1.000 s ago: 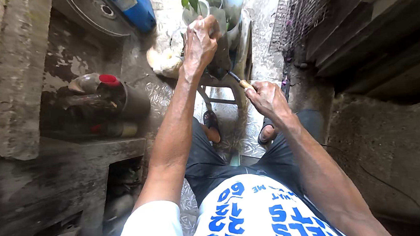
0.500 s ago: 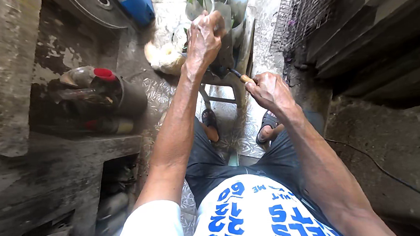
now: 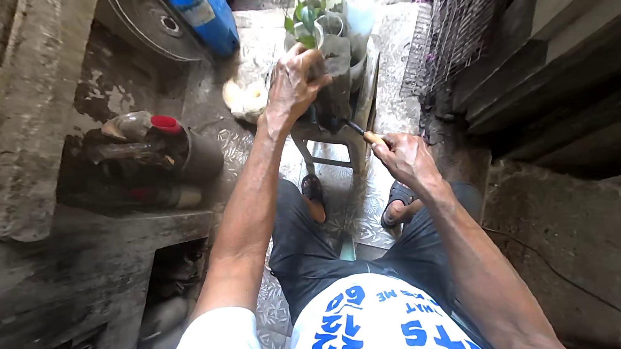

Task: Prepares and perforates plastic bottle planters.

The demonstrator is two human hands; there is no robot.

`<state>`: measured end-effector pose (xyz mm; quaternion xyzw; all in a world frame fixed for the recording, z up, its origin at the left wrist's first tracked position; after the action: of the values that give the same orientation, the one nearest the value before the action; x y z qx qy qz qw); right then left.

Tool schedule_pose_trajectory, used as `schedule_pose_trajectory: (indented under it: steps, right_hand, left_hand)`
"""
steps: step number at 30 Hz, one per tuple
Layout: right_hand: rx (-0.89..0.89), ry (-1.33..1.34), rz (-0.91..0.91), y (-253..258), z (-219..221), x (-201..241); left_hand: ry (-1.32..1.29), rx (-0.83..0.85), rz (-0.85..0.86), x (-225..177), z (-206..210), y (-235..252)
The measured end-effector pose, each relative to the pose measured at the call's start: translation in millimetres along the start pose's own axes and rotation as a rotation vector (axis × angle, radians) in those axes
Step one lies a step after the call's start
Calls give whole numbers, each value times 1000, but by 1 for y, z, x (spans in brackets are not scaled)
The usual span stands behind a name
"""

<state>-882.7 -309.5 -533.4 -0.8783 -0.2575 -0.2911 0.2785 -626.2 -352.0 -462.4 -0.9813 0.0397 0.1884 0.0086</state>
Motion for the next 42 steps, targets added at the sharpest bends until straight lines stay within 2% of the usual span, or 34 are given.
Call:
schedule_pose_trajectory:
  steps: [4, 8, 10, 14, 19, 26, 35, 42]
  right_hand:
    - [-17, 10, -15, -5, 3, -1]
    - [-67, 51, -27, -18, 3, -7]
    - [-81, 90, -28, -26, 0, -10]
    - [-84, 103, -7, -36, 1, -12]
    - [13, 49, 93, -10, 14, -13]
    - [34, 20, 82, -3, 16, -7]
    - [27, 4, 88, 1, 20, -1]
    - [35, -141, 142, -2, 24, 15]
  left_hand:
    - [-24, 25, 32, -1, 3, 0]
    - [-41, -148, 41, -10, 9, -10]
    - [-49, -173, -16, -11, 12, -10]
    - [-27, -97, -155, -17, 12, -1]
    - [-3, -43, -230, -19, 15, 11]
    - [-59, -59, -189, -16, 19, 13]
    - [-60, -55, -223, -15, 20, 13]
    - [-93, -17, -252, -13, 22, 16]
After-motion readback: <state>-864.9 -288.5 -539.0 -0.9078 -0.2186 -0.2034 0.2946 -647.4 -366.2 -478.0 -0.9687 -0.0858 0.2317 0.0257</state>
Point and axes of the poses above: each hand's wrist, its own y-axis towards the middle knuckle, its own z-axis out of the palm, x = y × z, the point moved 7 cm from there along y, towards the middle knuckle, and after that the axes turned 14 degrees about x, right-handed, at the moved point
